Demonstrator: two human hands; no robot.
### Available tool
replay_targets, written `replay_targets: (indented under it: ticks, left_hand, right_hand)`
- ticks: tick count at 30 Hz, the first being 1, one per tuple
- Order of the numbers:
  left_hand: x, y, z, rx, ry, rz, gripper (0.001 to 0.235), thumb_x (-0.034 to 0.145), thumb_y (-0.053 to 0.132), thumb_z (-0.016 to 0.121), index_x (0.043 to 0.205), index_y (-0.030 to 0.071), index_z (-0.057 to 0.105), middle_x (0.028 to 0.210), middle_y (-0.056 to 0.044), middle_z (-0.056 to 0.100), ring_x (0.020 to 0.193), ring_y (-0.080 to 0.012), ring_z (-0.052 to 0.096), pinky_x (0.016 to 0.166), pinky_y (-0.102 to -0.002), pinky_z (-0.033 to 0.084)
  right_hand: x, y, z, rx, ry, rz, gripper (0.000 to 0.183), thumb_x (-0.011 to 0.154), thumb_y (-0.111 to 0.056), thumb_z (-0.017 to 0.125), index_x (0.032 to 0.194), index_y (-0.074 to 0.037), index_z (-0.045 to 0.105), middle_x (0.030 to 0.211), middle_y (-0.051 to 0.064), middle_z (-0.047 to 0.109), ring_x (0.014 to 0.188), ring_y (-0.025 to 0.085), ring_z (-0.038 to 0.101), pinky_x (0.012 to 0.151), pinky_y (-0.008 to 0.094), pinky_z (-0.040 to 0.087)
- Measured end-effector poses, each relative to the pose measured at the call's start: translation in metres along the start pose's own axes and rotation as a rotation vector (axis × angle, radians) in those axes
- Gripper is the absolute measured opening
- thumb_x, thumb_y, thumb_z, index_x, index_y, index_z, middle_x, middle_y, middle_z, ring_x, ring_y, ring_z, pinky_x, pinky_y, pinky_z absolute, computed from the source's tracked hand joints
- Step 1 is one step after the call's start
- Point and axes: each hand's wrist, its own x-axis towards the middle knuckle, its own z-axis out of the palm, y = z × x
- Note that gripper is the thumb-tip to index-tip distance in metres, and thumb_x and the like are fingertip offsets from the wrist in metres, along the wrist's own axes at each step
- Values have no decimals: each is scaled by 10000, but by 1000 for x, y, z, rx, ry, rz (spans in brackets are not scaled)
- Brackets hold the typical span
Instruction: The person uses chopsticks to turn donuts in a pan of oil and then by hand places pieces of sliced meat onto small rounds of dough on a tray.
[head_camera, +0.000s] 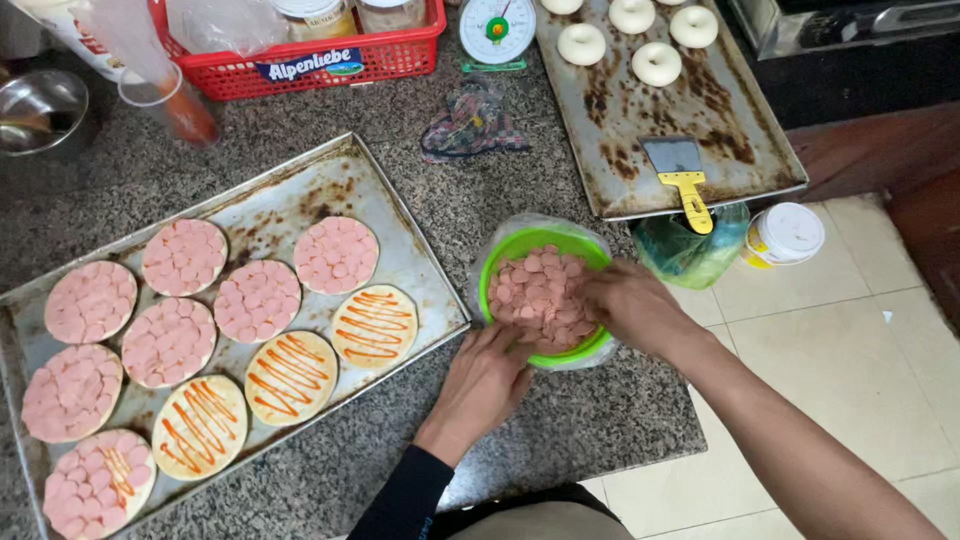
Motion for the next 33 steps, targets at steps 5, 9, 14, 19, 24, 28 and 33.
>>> replay_targets:
  ticks: [5,9,14,19,24,28,33]
  left_hand:
    - [0,4,5,35,-118,-125,279,844,127,713,1112,51,716,1198,-130,694,1239,-325,580,1012,-471,442]
    - [1,5,6,44,-103,-145,302,829,120,716,1119,34,719,1220,-142,693,1241,-327,577,1004,-485,446]
    - [0,5,9,48,-118,-190,329,809,107,712,1127,23,716,1239,-141,691,1238,-320,583,1007,-490,449]
    - [1,7,10,41,-93,-190,331,832,123,718,1149,27,720,1254,-150,696,1261,-327,581,1027,-479,450]
    - [3,11,7,24,-102,-214,304,842,129,716,1128,27,724,1244,-150,703,1247,-328,590,1042,-471,452]
    - [7,14,5,16,-107,-233,280,850,133,710,1109,25,725,1241,-156,702,1236,-332,595,1037,-471,452]
    - [8,18,-1,-36,-51,-226,249,868,122,688,1099,37,730,1229,-151,715,1189,-348,622,1041,-454,463]
  right_hand:
    - [18,7,16,-202,-184,-116,325,783,-185,740,1106,-200,722,1228,11,660,1235,243,569,1020,469,433]
    - [26,12,21,-288,-188,-222,303,788,-221,742,1085,-174,700,1176,31,642,1187,263,585,940,466,468]
    - [22,10,9,-299,-176,-247,300,725,-290,781,996,-177,716,1155,33,628,1176,267,582,943,467,465]
    - [20,19,0,23,-95,-275,240,768,-210,761,1005,-178,735,1036,32,694,1104,262,645,943,467,442]
    - [25,37,20,369,-173,9,249,921,-273,713,1123,-138,659,1000,45,756,972,198,736,929,401,543]
    - [39,50,57,1137,-86,190,261,989,-202,654,1196,-47,620,1101,78,676,924,162,694,735,343,633]
    - [43,49,72,1474,-198,562,303,1002,-209,627,1254,-44,656,1092,70,706,872,191,716,756,341,627]
